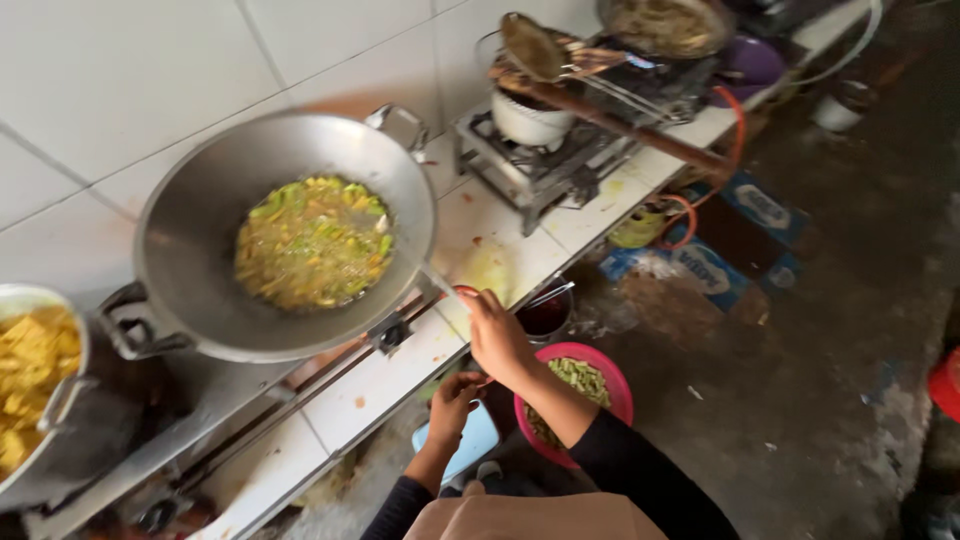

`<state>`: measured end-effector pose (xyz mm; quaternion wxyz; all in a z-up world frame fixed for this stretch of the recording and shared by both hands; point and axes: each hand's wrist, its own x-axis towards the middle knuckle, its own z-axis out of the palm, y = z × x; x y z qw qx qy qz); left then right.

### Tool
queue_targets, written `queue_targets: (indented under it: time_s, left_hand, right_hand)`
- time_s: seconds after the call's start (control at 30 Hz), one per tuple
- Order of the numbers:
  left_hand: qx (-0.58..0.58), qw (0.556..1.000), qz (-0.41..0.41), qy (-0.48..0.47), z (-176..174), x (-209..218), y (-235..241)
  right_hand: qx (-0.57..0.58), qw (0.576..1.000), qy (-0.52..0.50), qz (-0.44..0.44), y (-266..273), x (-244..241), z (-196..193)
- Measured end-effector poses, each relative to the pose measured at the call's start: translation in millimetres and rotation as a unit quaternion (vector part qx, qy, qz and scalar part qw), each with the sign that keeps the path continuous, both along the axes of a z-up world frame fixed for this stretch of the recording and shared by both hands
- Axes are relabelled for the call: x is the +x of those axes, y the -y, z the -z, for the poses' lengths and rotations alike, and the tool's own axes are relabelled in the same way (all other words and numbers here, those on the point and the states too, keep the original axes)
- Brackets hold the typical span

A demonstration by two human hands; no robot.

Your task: The person stirs chopped green vegetables in a wok using a metal spatula. They then move to a second wok and stir pieces of meat frying in oil.

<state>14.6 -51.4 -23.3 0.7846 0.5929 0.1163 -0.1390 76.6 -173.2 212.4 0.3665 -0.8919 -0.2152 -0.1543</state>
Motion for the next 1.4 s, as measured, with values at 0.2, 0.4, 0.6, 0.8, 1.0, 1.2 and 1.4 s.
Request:
queue_targets:
  time_s: [0.2,0.4,0.6,0.8,1.0,1.2,1.4]
  left_hand:
    - [-0.036,0.999,-0.007,0.008,-3,9,8]
    - [-0.026,1.0,-0.012,0.0,-8,7,26]
    - [-0.013,1.0,-0.017,0.017,0,0,83]
    - [0.01,1.0,-0.001,0.007,-2,-16,164]
    - [-0.011,0.997,0.068,0.02,-14,-41,256]
    - [-0.037,0.986,0.164,-0.003,-15,-63,353]
    - [-0.092,0.96,0.263,0.021,-6,-55,436]
  right_hand:
    - [0.042,0.999,0.021,-0.018,5,-2,-4]
    - [0.066,0.998,0.001,-0.016,37,-7,1]
    - [0.129,0.99,0.048,-0.004,109,-16,26]
    - [0.197,0.979,-0.044,0.041,212,-42,58]
    - [0.361,0.88,-0.303,0.058,324,-101,69]
    - [0.511,0.773,-0.363,0.095,420,-164,88]
    - [0.399,0.88,-0.151,0.211,486,-198,107]
